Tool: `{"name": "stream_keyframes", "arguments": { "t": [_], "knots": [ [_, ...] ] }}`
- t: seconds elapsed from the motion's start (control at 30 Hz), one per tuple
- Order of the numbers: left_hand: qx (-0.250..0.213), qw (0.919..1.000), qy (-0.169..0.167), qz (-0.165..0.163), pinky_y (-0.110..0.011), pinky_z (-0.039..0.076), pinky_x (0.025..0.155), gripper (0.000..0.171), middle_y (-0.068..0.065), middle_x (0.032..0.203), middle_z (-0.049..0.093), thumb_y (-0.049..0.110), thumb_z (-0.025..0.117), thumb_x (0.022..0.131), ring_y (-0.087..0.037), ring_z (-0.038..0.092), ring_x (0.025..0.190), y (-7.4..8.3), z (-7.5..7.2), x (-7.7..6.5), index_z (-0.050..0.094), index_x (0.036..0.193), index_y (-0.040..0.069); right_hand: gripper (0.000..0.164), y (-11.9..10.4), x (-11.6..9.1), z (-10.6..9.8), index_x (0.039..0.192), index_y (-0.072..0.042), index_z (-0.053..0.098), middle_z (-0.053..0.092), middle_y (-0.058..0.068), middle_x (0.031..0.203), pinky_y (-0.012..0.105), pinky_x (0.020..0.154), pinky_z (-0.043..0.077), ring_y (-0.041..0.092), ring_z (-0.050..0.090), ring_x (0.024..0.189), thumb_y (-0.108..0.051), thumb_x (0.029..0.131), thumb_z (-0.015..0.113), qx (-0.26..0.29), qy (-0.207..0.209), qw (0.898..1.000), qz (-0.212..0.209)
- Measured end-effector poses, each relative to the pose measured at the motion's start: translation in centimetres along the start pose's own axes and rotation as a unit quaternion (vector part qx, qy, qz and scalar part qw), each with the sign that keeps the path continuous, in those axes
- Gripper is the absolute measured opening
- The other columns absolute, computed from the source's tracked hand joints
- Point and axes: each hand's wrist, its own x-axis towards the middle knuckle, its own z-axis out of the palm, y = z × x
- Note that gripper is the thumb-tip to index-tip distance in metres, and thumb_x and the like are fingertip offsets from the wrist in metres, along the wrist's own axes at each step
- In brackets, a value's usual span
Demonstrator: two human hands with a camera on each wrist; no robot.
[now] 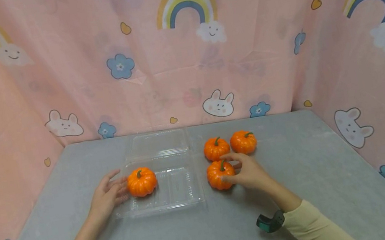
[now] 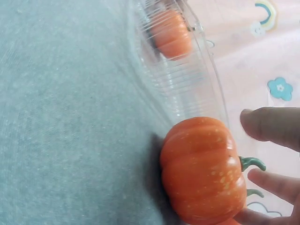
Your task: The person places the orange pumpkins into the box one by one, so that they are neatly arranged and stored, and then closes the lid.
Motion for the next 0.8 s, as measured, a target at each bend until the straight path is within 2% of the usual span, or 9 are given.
{"name": "stream_keyframes", "arguments": {
  "t": [0.4, 0.6, 0.8],
  "knots": [
    [-0.001, 1.0000, 0.001, 0.002, -0.031, 0.058, 0.085, 0.052, -0.026, 0.144, 0.046, 0.019, 0.039, 0.102, -0.031, 0.058, 0.120, 0.02, -0.11, 0.03, 0.025, 0.151, 0.007, 0.058, 0.48, 0.11, 0.56, 0.129, -0.014, 0.058, 0.056, 0.014, 0.136, 0.051, 0.092, 0.053, 0.036, 0.059, 0.112, -0.016, 0.075, 0.080, 0.006, -0.008, 1.000, 0.001],
    [-0.007, 1.0000, 0.000, 0.005, -0.031, 0.058, 0.085, 0.052, -0.027, 0.144, 0.045, 0.017, 0.039, 0.102, -0.028, 0.060, 0.118, -0.01, -0.09, -0.01, 0.025, 0.151, 0.006, 0.056, 0.52, 0.06, 0.53, 0.128, -0.014, 0.059, 0.056, 0.013, 0.135, 0.050, 0.091, 0.053, 0.034, 0.060, 0.111, -0.014, 0.076, 0.080, 0.014, -0.008, 1.000, 0.008],
    [-0.007, 1.0000, 0.001, 0.002, -0.030, 0.058, 0.085, 0.052, -0.026, 0.144, 0.045, 0.018, 0.039, 0.102, -0.029, 0.059, 0.119, -0.13, -0.10, 0.04, 0.025, 0.151, 0.007, 0.056, 0.43, 0.02, 0.34, 0.128, -0.016, 0.059, 0.056, 0.013, 0.136, 0.049, 0.089, 0.054, 0.033, 0.060, 0.110, -0.016, 0.076, 0.080, 0.017, -0.002, 1.000, 0.019]
  ]
}}
